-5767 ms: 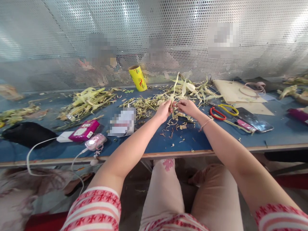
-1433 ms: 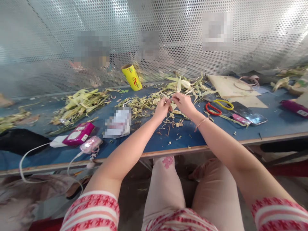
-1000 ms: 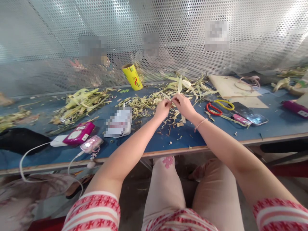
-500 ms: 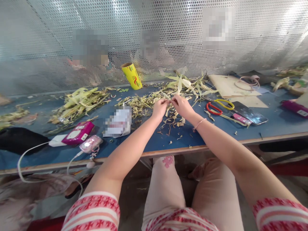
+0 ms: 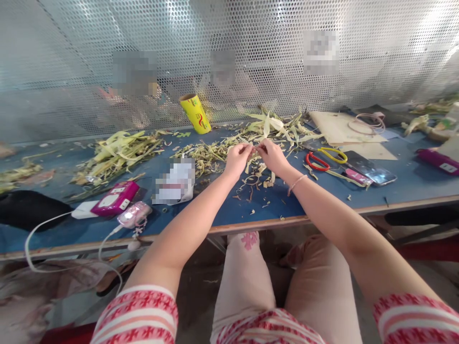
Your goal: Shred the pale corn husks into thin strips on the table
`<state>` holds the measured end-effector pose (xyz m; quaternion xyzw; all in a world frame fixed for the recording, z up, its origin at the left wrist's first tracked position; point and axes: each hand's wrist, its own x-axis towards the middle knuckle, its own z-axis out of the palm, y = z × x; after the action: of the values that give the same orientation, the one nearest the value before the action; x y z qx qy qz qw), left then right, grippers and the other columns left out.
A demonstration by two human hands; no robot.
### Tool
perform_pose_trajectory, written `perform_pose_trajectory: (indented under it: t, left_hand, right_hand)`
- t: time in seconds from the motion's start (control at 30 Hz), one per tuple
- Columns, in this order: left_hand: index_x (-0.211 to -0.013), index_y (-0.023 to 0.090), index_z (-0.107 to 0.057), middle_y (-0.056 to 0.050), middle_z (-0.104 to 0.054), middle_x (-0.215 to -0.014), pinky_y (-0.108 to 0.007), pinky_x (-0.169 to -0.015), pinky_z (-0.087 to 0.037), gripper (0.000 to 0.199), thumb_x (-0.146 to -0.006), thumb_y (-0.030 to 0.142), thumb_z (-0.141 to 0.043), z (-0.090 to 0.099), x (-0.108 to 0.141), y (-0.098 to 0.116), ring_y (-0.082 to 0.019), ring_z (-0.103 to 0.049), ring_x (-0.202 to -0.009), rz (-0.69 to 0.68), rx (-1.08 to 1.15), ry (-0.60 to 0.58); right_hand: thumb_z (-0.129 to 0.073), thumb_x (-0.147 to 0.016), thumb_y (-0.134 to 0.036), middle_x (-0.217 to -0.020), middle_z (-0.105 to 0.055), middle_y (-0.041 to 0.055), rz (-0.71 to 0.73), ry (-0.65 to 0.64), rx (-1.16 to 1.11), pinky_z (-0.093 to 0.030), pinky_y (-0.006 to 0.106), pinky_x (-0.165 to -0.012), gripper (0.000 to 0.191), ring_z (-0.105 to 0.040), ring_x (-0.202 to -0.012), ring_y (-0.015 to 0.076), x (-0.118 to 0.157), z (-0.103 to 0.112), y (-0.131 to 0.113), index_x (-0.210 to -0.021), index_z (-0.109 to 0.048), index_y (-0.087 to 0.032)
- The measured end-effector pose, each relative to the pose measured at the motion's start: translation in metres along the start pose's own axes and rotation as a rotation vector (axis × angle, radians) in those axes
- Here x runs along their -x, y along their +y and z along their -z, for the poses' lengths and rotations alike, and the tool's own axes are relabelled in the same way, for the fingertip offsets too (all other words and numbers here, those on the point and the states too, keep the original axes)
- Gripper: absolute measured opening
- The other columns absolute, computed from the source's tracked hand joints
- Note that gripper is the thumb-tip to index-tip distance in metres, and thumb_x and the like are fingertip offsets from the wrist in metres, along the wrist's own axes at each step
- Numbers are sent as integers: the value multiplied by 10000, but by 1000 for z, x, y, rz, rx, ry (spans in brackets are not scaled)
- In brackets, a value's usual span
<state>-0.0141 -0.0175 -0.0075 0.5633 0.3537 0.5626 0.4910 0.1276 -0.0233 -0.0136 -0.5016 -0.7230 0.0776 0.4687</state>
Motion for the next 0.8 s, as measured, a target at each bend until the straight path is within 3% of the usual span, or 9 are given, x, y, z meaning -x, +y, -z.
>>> perform_pose_trajectory:
  t: [0.17, 0.37, 0.57, 0.8]
  left_hand:
    - [-790, 134, -687, -25, -685, -688, -232, -692, -496, 166, -754, 286, -741, 6, -5, -4, -103, -627, -658, 83, 78, 59]
    - [-769, 134, -677, -11, -685, -676, -220, -692, -512, 83, -771, 204, -720, 5, -4, 2, -73, -619, -613, 221, 230, 83]
    - [-752, 138, -669, -19, -704, -711, -283, -826, -539, 84, -832, 148, -645, 2, 0, 7, -95, -656, -664, 255, 266, 71]
    - [-787, 126, -669, -24, -716, -736, -315, -849, -538, 73, -840, 131, -619, 0, -1, 2, -103, -669, -678, 199, 227, 8]
  right_hand:
    - [-545, -828, -243, -709, -583, 15, -40, -19, -72, -390, 279, -667, 97, -488, -662, 144, -1, 0, 0, -752, -499, -201]
    - [-580, -826, -368, -734, -606, 15, -29, -73, -217, -386, 278, -644, 200, -464, -627, 123, -1, 2, -3, -777, -602, -174]
    - [-578, -811, -429, -779, -651, 45, 6, -85, -282, -422, 308, -702, 284, -528, -699, 152, -5, 4, 0, -792, -668, -160]
    - [-582, -821, -468, -840, -687, 67, 1, -67, -328, -453, 340, -753, 335, -592, -789, 187, -8, 4, 7, -840, -717, -162]
